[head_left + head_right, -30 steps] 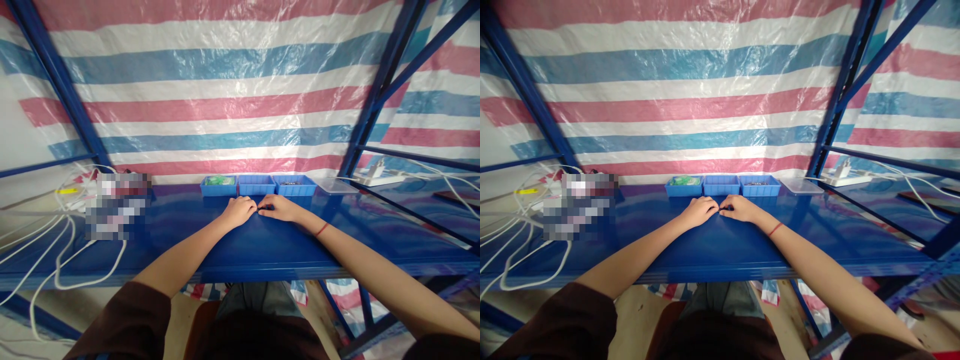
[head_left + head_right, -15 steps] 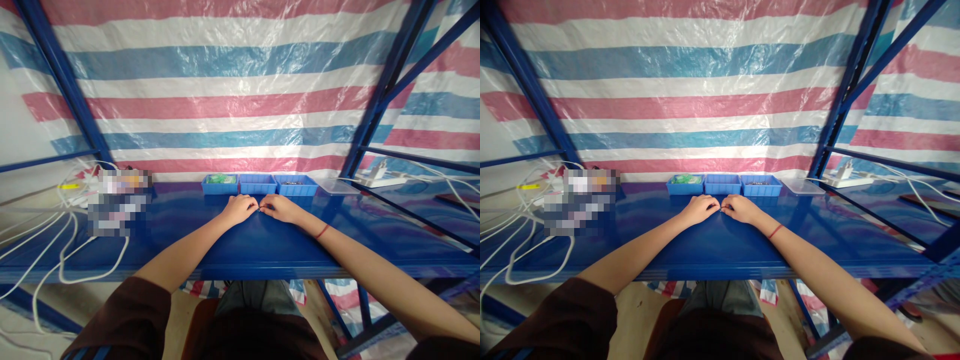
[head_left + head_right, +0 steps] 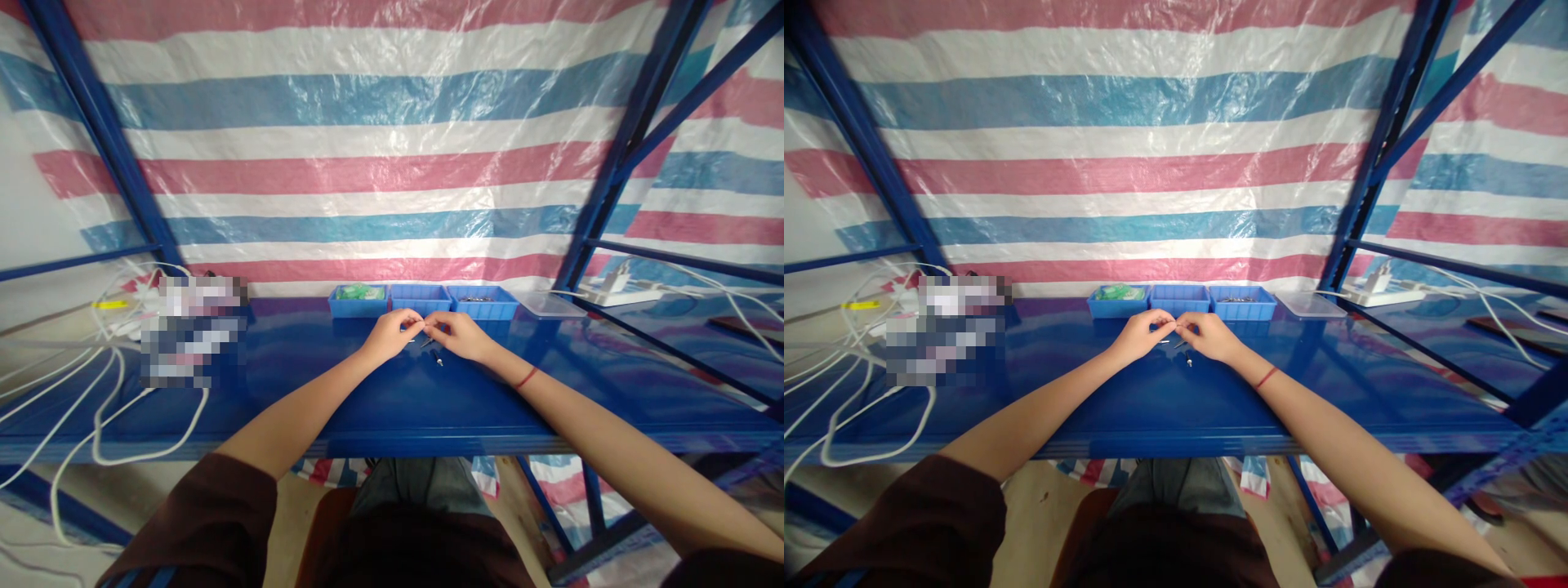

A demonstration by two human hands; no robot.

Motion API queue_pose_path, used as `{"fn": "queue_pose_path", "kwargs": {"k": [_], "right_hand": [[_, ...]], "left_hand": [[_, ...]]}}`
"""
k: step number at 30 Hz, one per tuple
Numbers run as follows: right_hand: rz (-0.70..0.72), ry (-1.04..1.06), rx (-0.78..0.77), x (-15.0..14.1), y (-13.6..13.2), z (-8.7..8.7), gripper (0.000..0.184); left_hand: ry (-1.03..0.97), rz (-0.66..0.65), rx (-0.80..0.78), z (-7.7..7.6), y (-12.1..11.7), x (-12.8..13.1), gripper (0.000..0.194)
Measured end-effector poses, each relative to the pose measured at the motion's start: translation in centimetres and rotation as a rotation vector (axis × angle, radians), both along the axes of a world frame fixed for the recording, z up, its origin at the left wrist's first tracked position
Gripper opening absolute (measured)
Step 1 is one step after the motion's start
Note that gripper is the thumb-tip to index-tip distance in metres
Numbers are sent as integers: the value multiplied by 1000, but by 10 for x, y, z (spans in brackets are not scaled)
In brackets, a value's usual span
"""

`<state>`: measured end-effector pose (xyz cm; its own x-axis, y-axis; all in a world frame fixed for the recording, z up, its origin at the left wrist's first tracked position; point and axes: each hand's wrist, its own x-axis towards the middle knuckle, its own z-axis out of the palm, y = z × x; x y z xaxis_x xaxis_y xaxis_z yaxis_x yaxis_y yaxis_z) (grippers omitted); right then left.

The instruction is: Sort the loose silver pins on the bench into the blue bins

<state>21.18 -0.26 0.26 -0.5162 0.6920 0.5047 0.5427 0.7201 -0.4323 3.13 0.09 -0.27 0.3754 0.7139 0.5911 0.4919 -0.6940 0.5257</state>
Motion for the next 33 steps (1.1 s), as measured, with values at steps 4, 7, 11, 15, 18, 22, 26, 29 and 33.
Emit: {"fn": "queue_pose_path", "kwargs": {"k": [4, 7, 11, 15, 18, 22, 26, 29, 33], "right_hand": [[56, 24, -77, 0, 1, -2, 32], [47, 70, -95, 0, 4, -3, 33], [-55, 185, -64, 3, 9, -2, 31], [-161, 198, 51, 6, 5, 5, 27], [-153, 184, 127, 5, -4, 12, 26], [-139, 143, 137, 2, -9, 15, 32], [-269, 183, 156, 17, 10, 14, 35], [-508, 230, 264, 43, 31, 12, 32], [-788, 54, 341, 75, 48, 7, 33]], "left_hand": [[-72, -19, 18, 1, -2, 1, 15], [-93, -26, 35, 1, -1, 2, 15], [-118, 2, 40, 0, 0, 2, 15], [-137, 20, -1, -1, 2, 1, 15], [-104, 29, -16, -1, 2, 1, 18], [6, 15, 8, -1, 3, 0, 25], [96, 51, 29, -3, 3, -2, 26], [233, 65, 66, -2, 0, -4, 29], [401, 32, 53, -2, -5, -4, 31]]}}
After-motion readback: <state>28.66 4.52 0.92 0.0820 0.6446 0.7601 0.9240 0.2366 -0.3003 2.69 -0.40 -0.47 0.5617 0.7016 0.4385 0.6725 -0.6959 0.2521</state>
